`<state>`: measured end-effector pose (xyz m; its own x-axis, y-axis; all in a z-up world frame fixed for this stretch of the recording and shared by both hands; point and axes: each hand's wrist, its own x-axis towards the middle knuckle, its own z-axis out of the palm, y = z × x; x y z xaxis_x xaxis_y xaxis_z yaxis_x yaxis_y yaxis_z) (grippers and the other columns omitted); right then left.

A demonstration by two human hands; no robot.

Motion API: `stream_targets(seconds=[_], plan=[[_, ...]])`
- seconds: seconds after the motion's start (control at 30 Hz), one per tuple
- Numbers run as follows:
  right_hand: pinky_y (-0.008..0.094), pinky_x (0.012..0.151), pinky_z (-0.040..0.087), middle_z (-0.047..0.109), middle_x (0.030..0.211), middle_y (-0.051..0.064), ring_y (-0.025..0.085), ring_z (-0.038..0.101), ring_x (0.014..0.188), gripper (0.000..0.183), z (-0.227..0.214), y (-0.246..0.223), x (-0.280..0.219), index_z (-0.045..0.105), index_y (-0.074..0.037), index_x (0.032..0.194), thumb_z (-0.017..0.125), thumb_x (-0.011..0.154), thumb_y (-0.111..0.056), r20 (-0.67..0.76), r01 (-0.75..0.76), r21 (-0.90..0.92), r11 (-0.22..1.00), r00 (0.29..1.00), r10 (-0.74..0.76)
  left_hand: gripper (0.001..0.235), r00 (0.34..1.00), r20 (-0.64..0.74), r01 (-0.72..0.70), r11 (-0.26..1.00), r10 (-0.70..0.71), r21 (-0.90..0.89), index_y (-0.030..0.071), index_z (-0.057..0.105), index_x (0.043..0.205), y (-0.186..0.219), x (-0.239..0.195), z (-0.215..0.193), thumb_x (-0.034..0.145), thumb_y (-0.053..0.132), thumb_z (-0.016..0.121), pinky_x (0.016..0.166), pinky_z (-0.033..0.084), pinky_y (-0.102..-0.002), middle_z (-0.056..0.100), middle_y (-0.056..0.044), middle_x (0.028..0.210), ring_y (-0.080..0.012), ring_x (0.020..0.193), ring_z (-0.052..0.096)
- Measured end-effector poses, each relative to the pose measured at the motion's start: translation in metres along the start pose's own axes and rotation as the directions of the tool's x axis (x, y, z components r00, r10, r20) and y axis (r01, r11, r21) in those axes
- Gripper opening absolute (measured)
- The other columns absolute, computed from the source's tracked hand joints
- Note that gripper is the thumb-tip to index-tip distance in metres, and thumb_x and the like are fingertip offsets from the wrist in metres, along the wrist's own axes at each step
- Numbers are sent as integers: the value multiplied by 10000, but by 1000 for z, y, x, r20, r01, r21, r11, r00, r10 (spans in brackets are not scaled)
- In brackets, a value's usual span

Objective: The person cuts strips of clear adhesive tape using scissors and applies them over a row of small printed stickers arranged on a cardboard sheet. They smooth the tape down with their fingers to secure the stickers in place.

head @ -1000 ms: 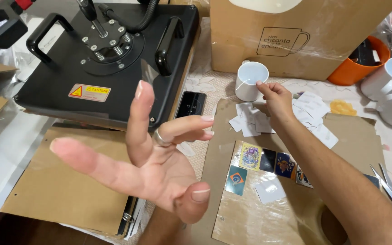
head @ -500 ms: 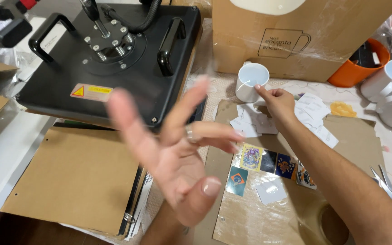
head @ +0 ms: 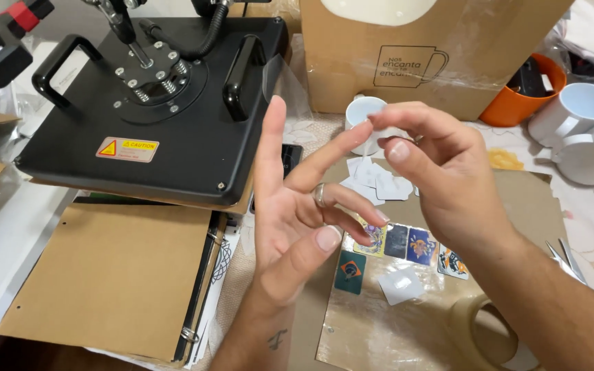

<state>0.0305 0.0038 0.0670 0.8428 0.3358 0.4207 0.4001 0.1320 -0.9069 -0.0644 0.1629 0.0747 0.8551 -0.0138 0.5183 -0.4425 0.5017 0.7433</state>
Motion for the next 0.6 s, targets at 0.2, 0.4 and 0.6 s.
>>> stream_targets(seconds=[0.2, 0.4, 0.6], plan=[[296, 1098, 483, 671, 1036, 5, 136, 620, 1172, 48, -10, 12, 1, 685, -151, 952, 714, 928, -182, -30, -15, 64, 998, 999, 17, 1020, 998, -42, -52, 995, 55, 80, 182, -105, 1622, -8, -2, -3, 937, 224, 650, 797, 618, -255, 498, -347, 1488, -219, 958, 713], [217, 821, 387, 672, 929, -91, 43, 585, 905, 109, -57, 68, 62, 679, -200, 958, 701, 965, -307, -90, -331, -236, 913, 943, 319, 904, 852, -279, -188, 757, 442, 626, 99, -26, 1597, -20, -6, -4, 955, 103, 611, 793, 618, -233, 671, -261, 1370, -167, 813, 744], [268, 868, 425, 660, 906, -106, 72, 566, 934, 213, -97, 194, 103, 631, -246, 820, 752, 920, -391, -122, -614, -240, 752, 788, 604, 878, 846, -281, -175, 735, 453, 655, 69, 2, 1583, -9, -12, -2, 952, 145, 607, 777, 644, -278, 733, -235, 1152, -167, 653, 678]])
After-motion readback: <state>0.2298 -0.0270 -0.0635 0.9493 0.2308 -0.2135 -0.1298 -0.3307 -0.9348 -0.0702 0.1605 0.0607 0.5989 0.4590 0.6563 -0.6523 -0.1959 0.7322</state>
